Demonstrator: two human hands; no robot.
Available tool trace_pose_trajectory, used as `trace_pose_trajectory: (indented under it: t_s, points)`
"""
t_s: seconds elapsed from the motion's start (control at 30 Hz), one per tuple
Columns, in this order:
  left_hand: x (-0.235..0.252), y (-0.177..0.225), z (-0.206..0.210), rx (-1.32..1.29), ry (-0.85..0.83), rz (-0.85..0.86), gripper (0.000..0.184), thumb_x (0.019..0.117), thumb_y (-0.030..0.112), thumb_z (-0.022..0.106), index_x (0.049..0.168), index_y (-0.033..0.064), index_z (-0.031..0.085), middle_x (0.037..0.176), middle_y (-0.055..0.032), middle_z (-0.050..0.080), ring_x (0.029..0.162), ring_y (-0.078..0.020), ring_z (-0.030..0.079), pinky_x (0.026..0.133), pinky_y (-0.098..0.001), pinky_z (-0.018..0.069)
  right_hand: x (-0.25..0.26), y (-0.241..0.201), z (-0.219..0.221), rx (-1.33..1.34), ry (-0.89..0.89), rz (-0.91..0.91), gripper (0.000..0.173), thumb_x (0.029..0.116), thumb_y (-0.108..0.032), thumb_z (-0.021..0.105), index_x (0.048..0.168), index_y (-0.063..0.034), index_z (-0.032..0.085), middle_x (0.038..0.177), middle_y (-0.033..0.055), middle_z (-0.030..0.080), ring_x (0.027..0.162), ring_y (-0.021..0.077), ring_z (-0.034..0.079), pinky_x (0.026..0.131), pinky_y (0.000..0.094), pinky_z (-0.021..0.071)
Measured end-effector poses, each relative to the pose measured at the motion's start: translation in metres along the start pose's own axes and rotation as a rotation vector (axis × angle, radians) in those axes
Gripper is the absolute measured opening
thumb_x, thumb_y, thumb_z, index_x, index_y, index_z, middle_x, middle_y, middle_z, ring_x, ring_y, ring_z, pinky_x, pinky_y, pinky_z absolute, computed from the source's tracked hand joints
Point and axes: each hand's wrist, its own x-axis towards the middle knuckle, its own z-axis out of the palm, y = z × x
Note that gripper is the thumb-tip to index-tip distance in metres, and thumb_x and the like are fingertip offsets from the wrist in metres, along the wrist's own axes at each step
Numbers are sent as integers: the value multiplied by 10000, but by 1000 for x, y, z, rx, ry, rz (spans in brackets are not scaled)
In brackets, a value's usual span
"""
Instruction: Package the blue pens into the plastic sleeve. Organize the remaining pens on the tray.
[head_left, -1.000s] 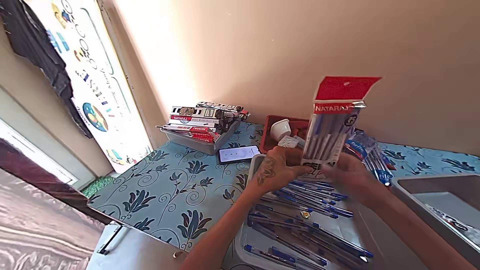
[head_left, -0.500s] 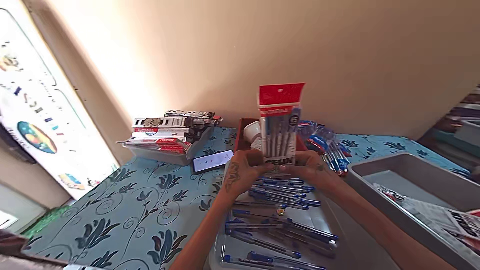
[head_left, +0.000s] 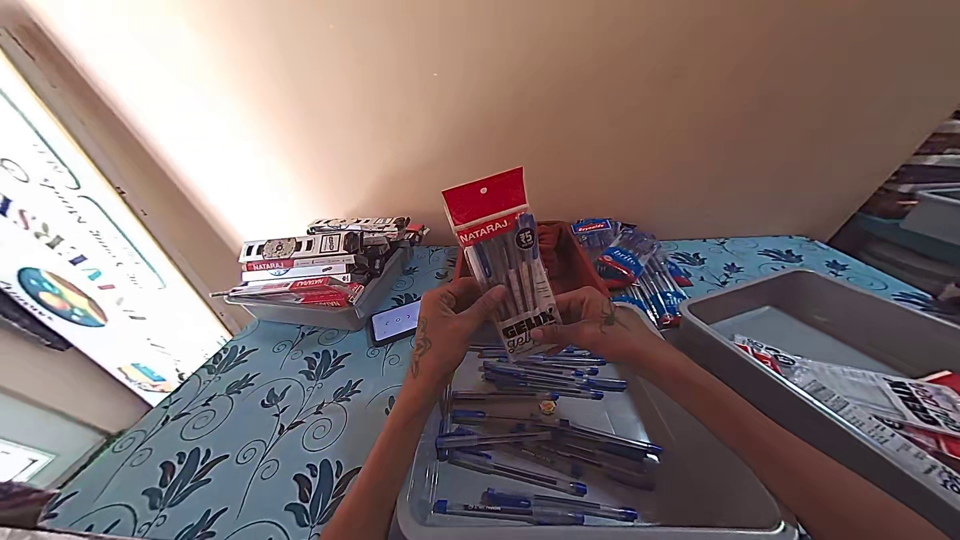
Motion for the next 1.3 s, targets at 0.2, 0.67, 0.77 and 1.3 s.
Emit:
trace_pose_trajectory:
  t_s: [0.2,0.67,0.77,1.3]
  points:
    - [0,-2,0,-69,-68,12,73,968,36,659,1032,49,691,840,13,737,726,-41,700,677,-215,597,-1,-1,0,-9,-4,-1,113,928,58,673,1010,-13,702,862,5,756,760,72,738,723,224,626]
    - [-5,4,5,-228,-10,-14,267,887,-2,744,1126,93,670,964,7,755,861,-81,730,787,-267,620,-5,0,1,-116,-210,29,92,932,6,678,1010,-37,702,835,-51,732,747,14,709,717,185,607]
    - [-5,3,4,-261,-9,9,249,884,-21,738,1101,92,693,956,0,758,848,-78,728,774,-264,619,-5,0,2,-133,-202,11,90,932,-7,682,1013,-43,702,832,-58,728,741,8,705,716,184,606]
    - [-4,1,1,-525,-4,-36,237,923,-15,694,1120,116,691,1005,-24,754,885,-102,727,805,-281,612,-10,4,10,-196,-172,-63,112,908,-95,724,1020,-87,721,823,-85,734,702,-20,689,658,155,585]
